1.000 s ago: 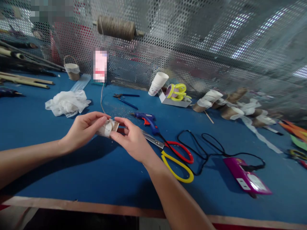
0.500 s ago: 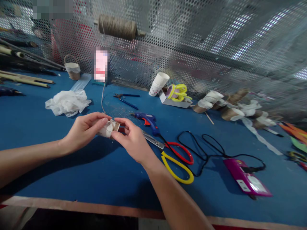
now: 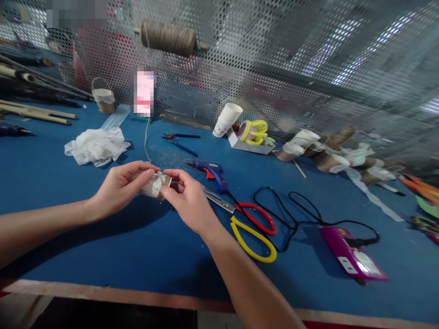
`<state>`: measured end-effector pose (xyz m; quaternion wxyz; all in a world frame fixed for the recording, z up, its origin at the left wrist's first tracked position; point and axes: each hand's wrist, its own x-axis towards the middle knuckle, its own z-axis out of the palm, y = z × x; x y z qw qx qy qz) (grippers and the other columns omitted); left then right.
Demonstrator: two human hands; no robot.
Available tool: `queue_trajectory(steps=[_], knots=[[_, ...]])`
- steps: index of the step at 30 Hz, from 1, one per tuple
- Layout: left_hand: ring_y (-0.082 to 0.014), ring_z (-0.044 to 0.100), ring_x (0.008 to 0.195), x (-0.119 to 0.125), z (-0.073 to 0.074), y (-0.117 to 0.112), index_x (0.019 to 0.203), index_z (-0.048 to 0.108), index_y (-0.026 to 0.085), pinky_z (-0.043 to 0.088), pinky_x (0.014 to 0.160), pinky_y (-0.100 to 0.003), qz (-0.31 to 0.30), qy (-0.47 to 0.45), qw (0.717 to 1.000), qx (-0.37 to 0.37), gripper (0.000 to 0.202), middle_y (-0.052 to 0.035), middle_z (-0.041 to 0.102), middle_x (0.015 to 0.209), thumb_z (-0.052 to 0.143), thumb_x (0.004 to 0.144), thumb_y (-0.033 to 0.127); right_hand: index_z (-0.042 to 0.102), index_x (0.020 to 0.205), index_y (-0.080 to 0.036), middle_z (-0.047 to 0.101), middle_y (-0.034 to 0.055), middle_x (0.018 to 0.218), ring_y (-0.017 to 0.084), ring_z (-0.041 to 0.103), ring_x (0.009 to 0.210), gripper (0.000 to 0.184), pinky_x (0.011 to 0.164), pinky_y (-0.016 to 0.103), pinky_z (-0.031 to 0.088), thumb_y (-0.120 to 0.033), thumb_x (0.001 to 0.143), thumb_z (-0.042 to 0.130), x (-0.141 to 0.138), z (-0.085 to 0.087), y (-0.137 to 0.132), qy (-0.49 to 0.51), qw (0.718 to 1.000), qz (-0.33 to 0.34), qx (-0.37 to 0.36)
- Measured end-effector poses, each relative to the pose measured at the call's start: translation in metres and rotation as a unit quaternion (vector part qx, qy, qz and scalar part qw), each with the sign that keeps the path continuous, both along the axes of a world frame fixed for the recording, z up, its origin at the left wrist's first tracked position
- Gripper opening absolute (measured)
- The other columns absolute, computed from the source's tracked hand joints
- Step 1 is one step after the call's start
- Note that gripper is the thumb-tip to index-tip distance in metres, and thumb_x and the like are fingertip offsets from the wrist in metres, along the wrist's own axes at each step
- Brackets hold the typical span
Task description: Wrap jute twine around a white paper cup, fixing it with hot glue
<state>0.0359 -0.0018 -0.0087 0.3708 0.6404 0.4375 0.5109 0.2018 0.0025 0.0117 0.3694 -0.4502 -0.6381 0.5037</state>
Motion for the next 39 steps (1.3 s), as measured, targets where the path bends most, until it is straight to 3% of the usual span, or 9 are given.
queue_trajectory(steps=[19,25,32,35,39], knots=[[-0.0119,0.06,0.065,0.001,0.0,0.0,0.089,0.066,0.014,0.046,0.058,-0.02,0.005,-0.014,1.0,-0.02,0.022,-0.0035,0.069,0.077,0.054,0.085,0.031,0.058,0.101,-0.018,0.068,0.0056,0.094,0.018,0.064,0.086,0.027,0.076,0.034,0.053,-0.028,0.076,0.061,0.0,-0.002,0.001,-0.022,1.0,-0.013,0.004],[-0.0102,0.056,0.064,-0.001,0.004,0.0,0.084,0.066,0.013,0.044,0.058,-0.019,-0.001,-0.061,0.998,-0.024,0.023,-0.0023,0.066,0.074,0.057,0.084,0.035,0.054,0.102,-0.019,0.067,0.0072,0.1,0.018,0.065,0.088,0.026,0.076,0.034,0.055,-0.026,0.078,0.059,-0.003,0.004,-0.006,-0.03,0.998,0.0,0.059],[-0.0097,0.054,0.061,-0.002,0.008,0.003,0.076,0.067,0.014,0.043,0.057,-0.02,0.005,-0.102,0.994,-0.04,0.018,-0.0013,0.064,0.069,0.062,0.078,0.031,0.054,0.108,-0.018,0.062,0.0105,0.11,0.022,0.062,0.1,0.032,0.085,0.04,0.052,-0.022,0.077,0.06,-0.004,-0.003,-0.01,-0.108,0.971,-0.033,0.212],[-0.0106,0.057,0.065,-0.001,0.008,0.003,0.075,0.067,0.014,0.045,0.062,-0.021,0.012,-0.113,0.993,-0.041,0.014,-0.0021,0.067,0.074,0.068,0.072,0.027,0.054,0.108,-0.018,0.062,0.0103,0.11,0.022,0.062,0.1,0.031,0.084,0.039,0.053,-0.022,0.078,0.059,-0.004,-0.004,-0.01,-0.125,0.965,-0.023,0.229],[-0.0113,0.058,0.066,-0.001,0.008,0.003,0.073,0.067,0.014,0.046,0.061,-0.021,0.027,-0.106,0.993,-0.045,0.014,-0.0029,0.068,0.075,0.069,0.069,0.027,0.053,0.113,-0.019,0.062,0.0111,0.117,0.022,0.063,0.101,0.036,0.084,0.038,0.053,-0.033,0.081,0.059,0.015,0.009,0.005,-0.118,0.967,-0.022,0.225]])
